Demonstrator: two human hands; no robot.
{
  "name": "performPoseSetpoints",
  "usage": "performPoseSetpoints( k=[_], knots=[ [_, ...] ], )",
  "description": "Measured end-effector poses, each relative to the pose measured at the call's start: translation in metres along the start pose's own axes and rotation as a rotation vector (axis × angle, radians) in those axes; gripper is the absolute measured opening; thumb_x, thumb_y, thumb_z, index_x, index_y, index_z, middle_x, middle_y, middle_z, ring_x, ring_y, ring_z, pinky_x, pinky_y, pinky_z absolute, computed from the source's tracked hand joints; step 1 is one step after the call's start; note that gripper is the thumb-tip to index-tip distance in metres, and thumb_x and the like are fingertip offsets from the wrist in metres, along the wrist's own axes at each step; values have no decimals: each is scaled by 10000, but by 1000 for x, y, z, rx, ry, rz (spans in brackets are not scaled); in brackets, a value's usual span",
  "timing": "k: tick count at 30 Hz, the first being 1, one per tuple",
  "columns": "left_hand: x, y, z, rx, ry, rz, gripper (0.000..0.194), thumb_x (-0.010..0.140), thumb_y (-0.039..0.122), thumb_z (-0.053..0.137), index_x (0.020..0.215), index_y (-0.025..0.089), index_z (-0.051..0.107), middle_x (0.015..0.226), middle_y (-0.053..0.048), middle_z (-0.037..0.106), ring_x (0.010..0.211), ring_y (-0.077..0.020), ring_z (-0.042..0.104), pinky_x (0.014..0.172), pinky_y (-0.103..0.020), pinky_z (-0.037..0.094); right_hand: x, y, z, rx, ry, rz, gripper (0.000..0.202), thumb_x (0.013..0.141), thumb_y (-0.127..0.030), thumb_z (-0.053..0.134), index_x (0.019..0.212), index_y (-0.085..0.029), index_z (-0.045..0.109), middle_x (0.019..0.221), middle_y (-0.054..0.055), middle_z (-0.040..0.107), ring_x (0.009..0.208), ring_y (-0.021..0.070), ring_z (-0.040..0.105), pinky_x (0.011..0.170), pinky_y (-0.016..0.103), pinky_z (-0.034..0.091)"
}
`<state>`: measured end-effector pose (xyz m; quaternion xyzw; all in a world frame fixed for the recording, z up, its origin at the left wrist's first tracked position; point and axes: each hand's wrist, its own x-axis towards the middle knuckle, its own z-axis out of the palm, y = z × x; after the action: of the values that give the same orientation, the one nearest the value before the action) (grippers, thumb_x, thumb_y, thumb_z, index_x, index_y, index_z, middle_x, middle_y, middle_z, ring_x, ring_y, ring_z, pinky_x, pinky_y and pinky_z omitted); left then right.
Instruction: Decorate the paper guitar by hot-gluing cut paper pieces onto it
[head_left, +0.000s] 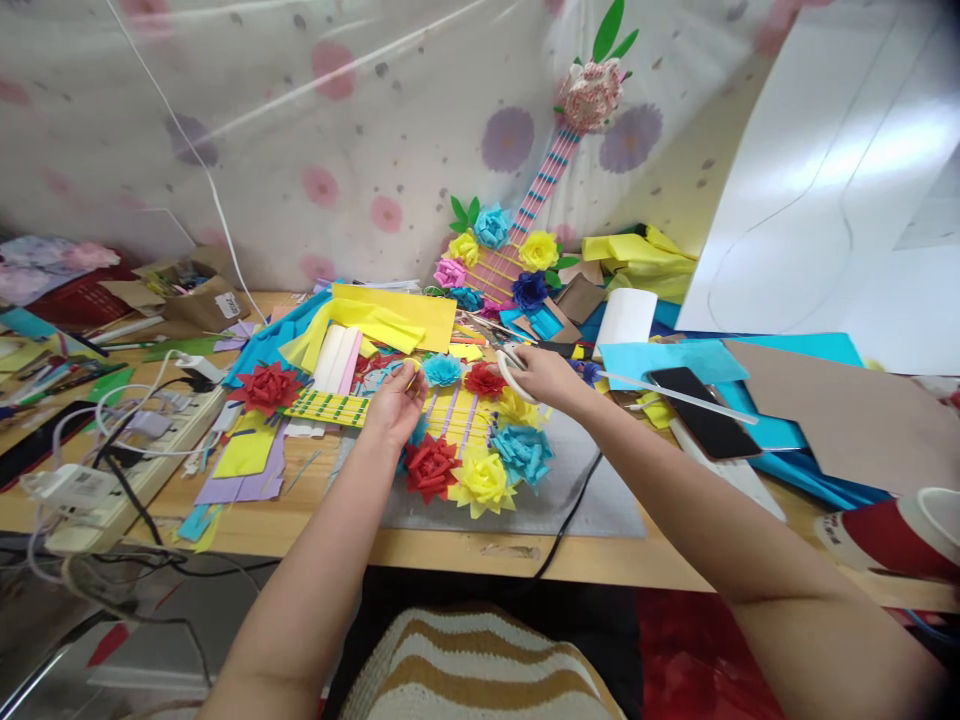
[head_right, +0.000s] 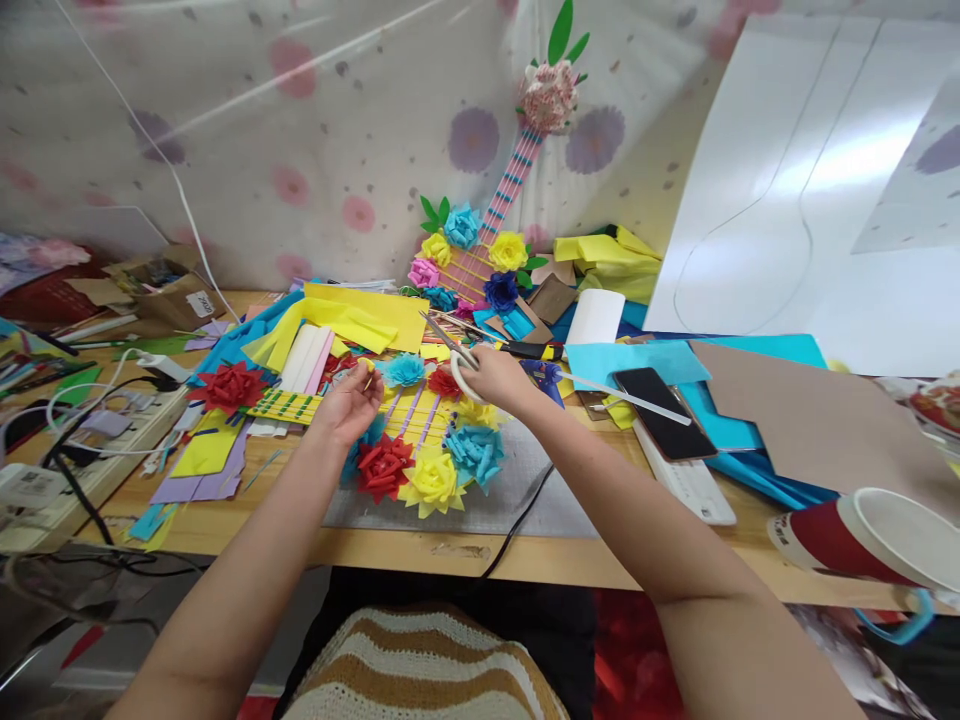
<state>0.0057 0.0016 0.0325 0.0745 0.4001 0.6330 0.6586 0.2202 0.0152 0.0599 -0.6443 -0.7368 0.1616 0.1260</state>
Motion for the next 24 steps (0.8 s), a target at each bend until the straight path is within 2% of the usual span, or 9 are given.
performPoseSetpoints(
  k=[5, 8, 10, 15, 16, 21, 24],
  knots=[
    [-7, 30, 9, 27, 7, 42, 214, 866, 83, 507, 670, 124, 580, 582, 5, 599, 572, -44, 593, 577, -129, 490, -4, 26, 6, -56, 2, 70, 373, 828, -543, 486, 848, -188, 596, 833, 74, 675, 727, 195, 598, 573, 246, 338],
    [-8, 50, 9, 114, -20, 123, 167, 860, 110, 516, 716, 129, 599, 602, 7, 599, 580, -50, 590, 603, -155, 492, -10, 38, 14, -63, 3, 118, 369, 835, -529, 488, 901, -181, 592, 886, 88, 682, 782, 210, 617, 590, 248, 351],
    [-3, 59, 3, 215, -40, 175, 109, 825, 101, 551, 740, 135, 609, 620, 10, 602, 589, -55, 588, 641, -176, 493, -14, 44, 19, -54, 1, 161, 415, 836, -559, 479, 950, -173, 578, 924, 106, 682, 814, 224, 627, 608, 254, 366],
    [22, 67, -22, 533, 114, 173, 79, 736, 85, 606, 676, 136, 599, 605, 1, 606, 581, -82, 579, 646, -222, 460, -22, 55, 25, -46, -30, 232, 484, 840, -593, 455, 1030, -157, 545, 992, 143, 672, 881, 255, 633, 651, 272, 392],
    [27, 67, -26, 605, 115, 177, 77, 716, 94, 631, 657, 133, 599, 604, -4, 610, 586, -87, 582, 643, -223, 448, -23, 55, 25, -39, -43, 236, 486, 840, -592, 455, 1029, -154, 546, 994, 146, 671, 886, 258, 633, 655, 274, 397],
    [44, 68, -38, 801, 2, 124, 153, 574, 125, 759, 625, 129, 614, 657, -40, 653, 656, -132, 629, 703, -254, 448, -28, 51, 27, 87, -86, 238, 445, 829, -557, 493, 996, -150, 565, 995, 128, 670, 867, 233, 635, 664, 267, 423],
    [46, 69, -37, 859, -150, 73, 243, 501, 181, 823, 628, 137, 620, 707, -66, 679, 719, -160, 647, 751, -280, 462, -30, 45, 30, 99, -48, 244, 451, 810, -535, 536, 1036, -146, 556, 1029, 130, 663, 896, 233, 628, 704, 275, 435]
  ],
)
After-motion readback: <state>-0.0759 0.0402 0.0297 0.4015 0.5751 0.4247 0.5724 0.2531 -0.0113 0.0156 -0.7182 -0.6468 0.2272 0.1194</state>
